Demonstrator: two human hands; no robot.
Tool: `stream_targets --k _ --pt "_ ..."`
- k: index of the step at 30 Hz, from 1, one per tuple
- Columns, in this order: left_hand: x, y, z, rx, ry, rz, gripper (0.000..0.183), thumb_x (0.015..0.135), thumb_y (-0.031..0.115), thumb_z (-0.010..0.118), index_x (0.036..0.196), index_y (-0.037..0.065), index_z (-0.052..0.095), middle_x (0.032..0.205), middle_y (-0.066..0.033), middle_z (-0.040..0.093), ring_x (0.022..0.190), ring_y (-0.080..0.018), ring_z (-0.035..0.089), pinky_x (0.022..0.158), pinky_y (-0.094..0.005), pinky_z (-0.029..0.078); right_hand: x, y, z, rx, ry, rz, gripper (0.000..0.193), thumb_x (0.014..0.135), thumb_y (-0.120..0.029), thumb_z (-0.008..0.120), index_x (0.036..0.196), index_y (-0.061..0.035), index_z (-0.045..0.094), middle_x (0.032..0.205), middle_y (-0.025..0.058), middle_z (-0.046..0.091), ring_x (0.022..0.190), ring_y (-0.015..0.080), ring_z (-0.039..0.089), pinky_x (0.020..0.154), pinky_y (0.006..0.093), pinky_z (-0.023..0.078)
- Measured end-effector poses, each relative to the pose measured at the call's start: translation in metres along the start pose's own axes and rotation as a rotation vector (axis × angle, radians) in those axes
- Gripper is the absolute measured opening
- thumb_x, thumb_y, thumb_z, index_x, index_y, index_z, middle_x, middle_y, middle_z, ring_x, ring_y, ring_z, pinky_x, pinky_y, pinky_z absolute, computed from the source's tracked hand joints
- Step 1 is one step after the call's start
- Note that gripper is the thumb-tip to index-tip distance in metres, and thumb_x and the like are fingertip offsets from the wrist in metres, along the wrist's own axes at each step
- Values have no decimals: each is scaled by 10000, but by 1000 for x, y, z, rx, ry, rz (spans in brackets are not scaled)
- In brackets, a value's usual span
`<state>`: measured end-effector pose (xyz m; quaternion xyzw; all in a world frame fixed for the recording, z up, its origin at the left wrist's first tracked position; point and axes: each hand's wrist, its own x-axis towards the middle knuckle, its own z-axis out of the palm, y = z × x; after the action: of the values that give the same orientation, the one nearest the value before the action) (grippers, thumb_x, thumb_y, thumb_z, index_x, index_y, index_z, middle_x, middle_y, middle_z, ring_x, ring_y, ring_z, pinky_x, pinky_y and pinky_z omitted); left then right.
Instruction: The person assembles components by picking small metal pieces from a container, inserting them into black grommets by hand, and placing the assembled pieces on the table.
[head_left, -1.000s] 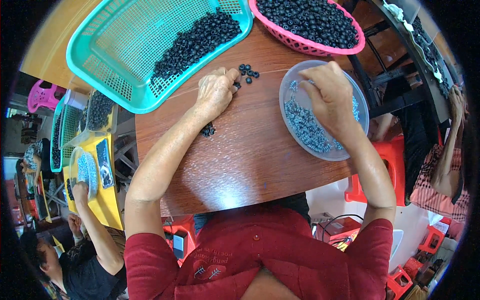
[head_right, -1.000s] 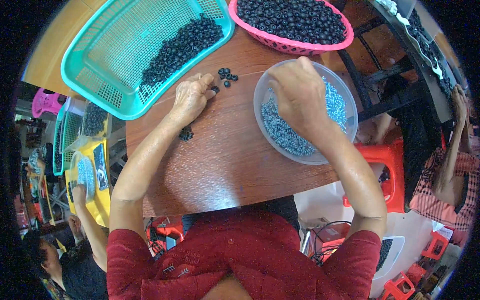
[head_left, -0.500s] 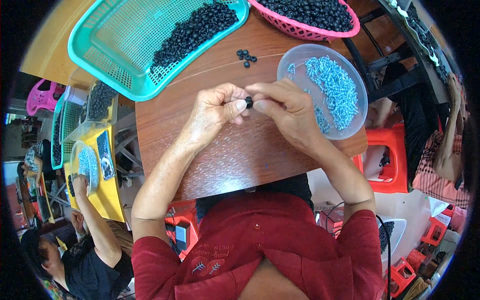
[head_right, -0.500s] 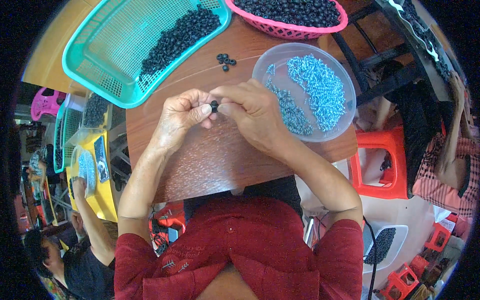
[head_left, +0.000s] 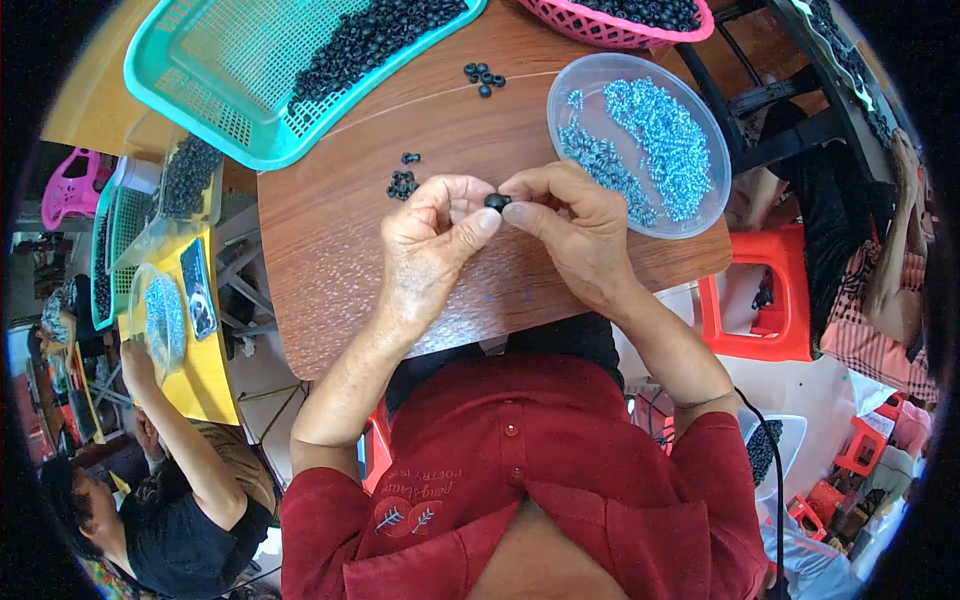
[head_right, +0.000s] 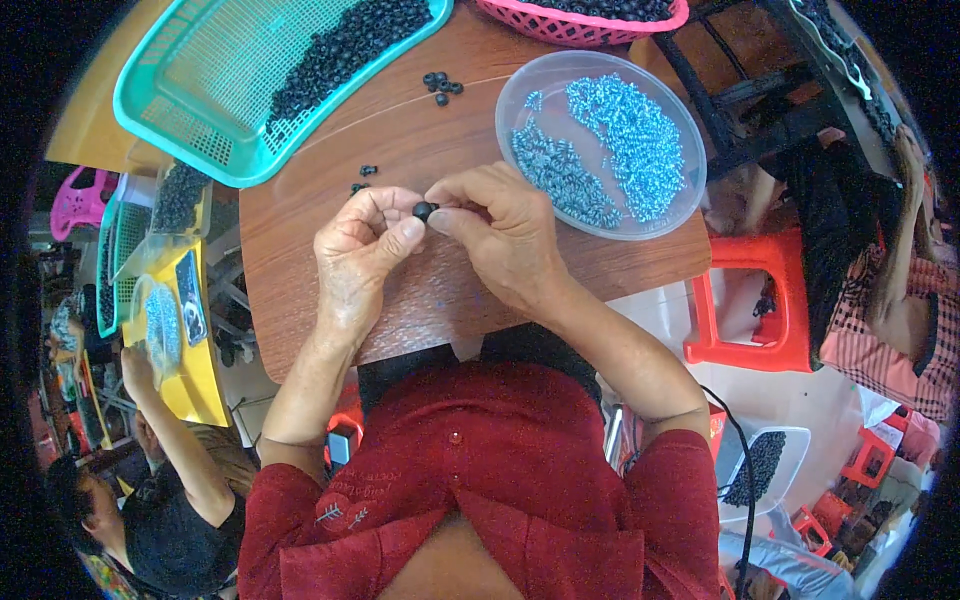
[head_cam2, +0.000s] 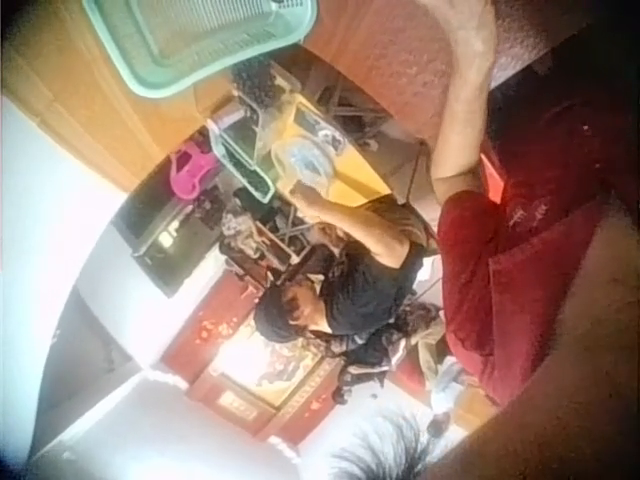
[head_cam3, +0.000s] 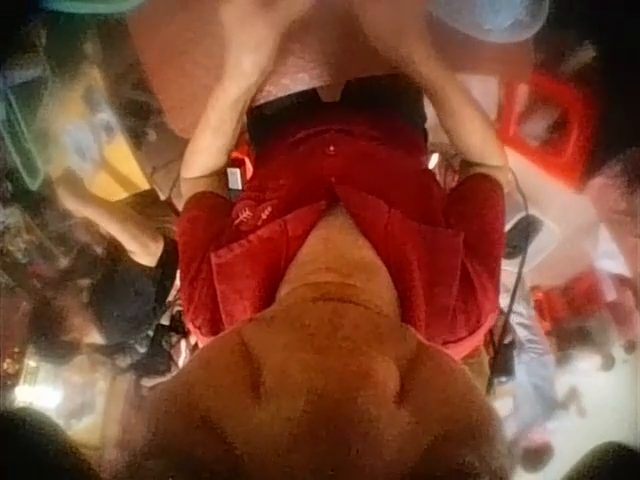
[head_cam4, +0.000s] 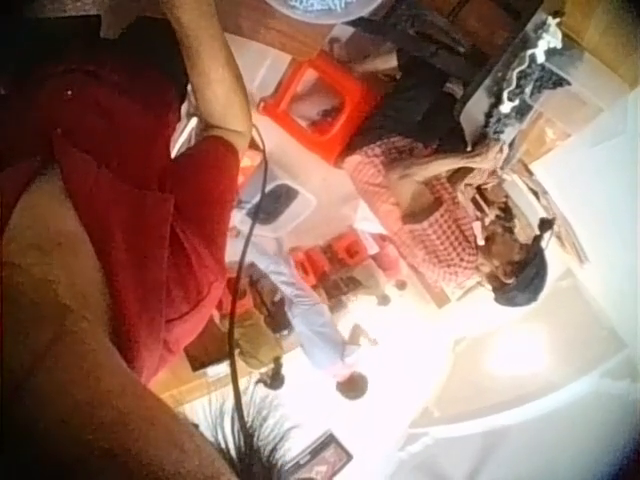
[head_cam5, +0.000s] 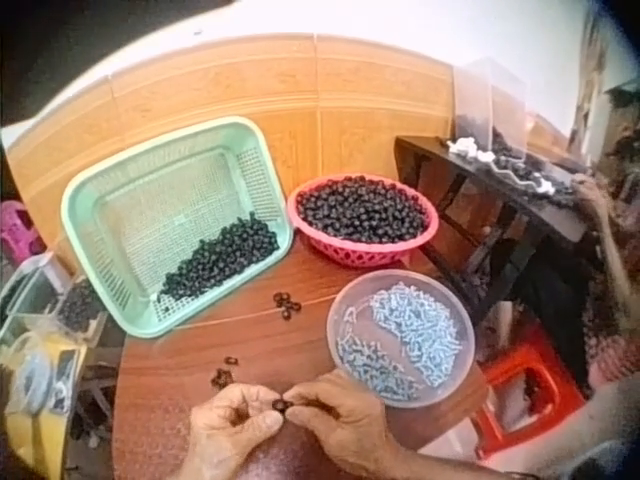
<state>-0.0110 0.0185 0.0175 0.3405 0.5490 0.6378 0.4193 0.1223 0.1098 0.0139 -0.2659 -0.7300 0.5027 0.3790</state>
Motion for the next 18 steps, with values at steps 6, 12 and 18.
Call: stream_targets --k 6,12,18 --pt "-8 -5 -1 32 16 21 174 830 41 670 989 -3 614 816 13 601 709 -29 508 626 -172 430 -9 1 4 266 -24 170 112 757 -23 683 868 -23 674 782 30 635 767 90 570 682 230 454" --pt "-13 -14 0 44 135 63 150 845 33 640 983 -23 619 835 -31 616 712 -71 545 647 -205 459 -7 -6 -6 317 131 176 92 747 -24 686 837 -39 670 747 33 615 718 100 559 639 245 446" --pt "-1 -28 -1 -640 32 -377 170 890 102 577 994 -31 598 893 -92 639 779 -165 607 723 -294 504 -15 10 13 -376 5 -527 199 700 -11 660 894 -55 650 788 60 590 716 203 541 588 294 427"
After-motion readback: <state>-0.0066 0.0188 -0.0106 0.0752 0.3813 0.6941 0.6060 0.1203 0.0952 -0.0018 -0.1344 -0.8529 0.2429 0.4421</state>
